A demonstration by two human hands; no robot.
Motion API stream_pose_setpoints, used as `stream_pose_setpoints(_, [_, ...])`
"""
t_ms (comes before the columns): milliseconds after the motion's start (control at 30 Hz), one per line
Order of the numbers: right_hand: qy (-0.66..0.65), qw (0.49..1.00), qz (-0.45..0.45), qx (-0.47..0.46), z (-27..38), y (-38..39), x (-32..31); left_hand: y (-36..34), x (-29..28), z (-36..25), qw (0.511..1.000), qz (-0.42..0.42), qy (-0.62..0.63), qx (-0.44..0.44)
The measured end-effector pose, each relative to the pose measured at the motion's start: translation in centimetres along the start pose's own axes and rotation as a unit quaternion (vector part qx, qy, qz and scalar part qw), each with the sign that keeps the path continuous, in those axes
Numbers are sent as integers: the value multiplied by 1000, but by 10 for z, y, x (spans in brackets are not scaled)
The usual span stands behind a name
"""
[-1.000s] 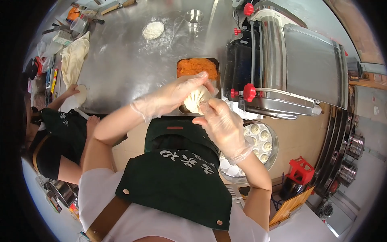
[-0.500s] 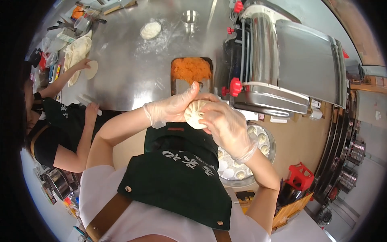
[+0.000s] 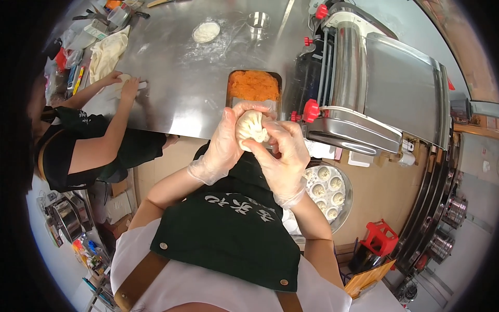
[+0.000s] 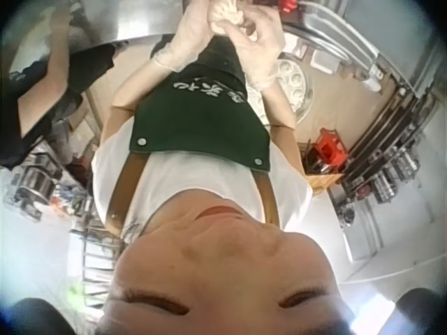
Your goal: Filling and shaping dough into baozi (steamed buns).
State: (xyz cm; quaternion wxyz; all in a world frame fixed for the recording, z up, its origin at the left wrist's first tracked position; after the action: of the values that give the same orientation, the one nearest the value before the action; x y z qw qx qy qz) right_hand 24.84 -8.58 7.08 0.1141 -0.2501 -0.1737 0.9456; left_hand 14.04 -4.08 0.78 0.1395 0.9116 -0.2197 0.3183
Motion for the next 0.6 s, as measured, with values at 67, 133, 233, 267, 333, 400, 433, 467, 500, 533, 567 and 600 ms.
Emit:
stream_pose_setpoints(67, [8, 999, 17, -37, 10, -1, 6, 5, 0, -11, 999, 39, -23, 0])
stream_pose_setpoints(133, [41, 993, 31, -105, 23, -7, 5, 9, -5, -26, 992, 81, -100, -11])
stream_pose_setpoints(233, [68, 963, 118, -233, 57, -10, 14, 12, -6, -41, 963, 196, -171, -74])
stream_pose_setpoints(267, [68, 963, 118, -231, 63, -14, 14, 11, -9, -52, 963, 196, -170, -75])
stream_pose_setpoints(333, [59, 930, 189, -309, 82, -13, 30, 30, -10, -51, 908, 270, -102, -305])
stream_pose_setpoints(400, [65, 923, 201, -321, 91, -8, 43, 41, -17, -51, 902, 271, -96, -323])
stream_pose_setpoints(433, [74, 925, 199, -314, 88, -4, 49, 44, -25, -51, 918, 225, -75, -319])
stream_pose_setpoints(467, [86, 927, 194, -310, 88, -3, 56, 47, -34, -52, 931, 180, -57, -312])
stream_pose_setpoints(500, [79, 943, 150, -288, 89, -1, 59, 46, -42, -53, 965, 170, -63, -189])
stream_pose_setpoints(533, [81, 943, 144, -290, 95, 6, 69, 49, -54, -59, 989, 84, -96, -74])
stream_pose_setpoints(567, [66, 977, 67, -191, 90, 9, 71, 57, -59, -64, 991, 57, -121, -28])
stream_pose_setpoints(600, [49, 995, -12, -88, 82, 15, 73, 65, -65, -71, 989, 30, -145, 18])
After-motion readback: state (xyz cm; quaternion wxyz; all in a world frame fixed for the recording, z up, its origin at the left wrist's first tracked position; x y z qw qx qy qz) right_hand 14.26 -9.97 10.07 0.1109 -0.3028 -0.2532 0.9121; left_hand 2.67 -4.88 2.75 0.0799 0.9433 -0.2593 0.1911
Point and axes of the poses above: each hand's wrist, its own y-axis away from the middle knuckle, its own x-axis out of the palm, z = x × y, the point moved 7 cm from there along -y, towards the middle knuckle, and after that the axes turned 5 degrees about -x, right-handed, at the moved point
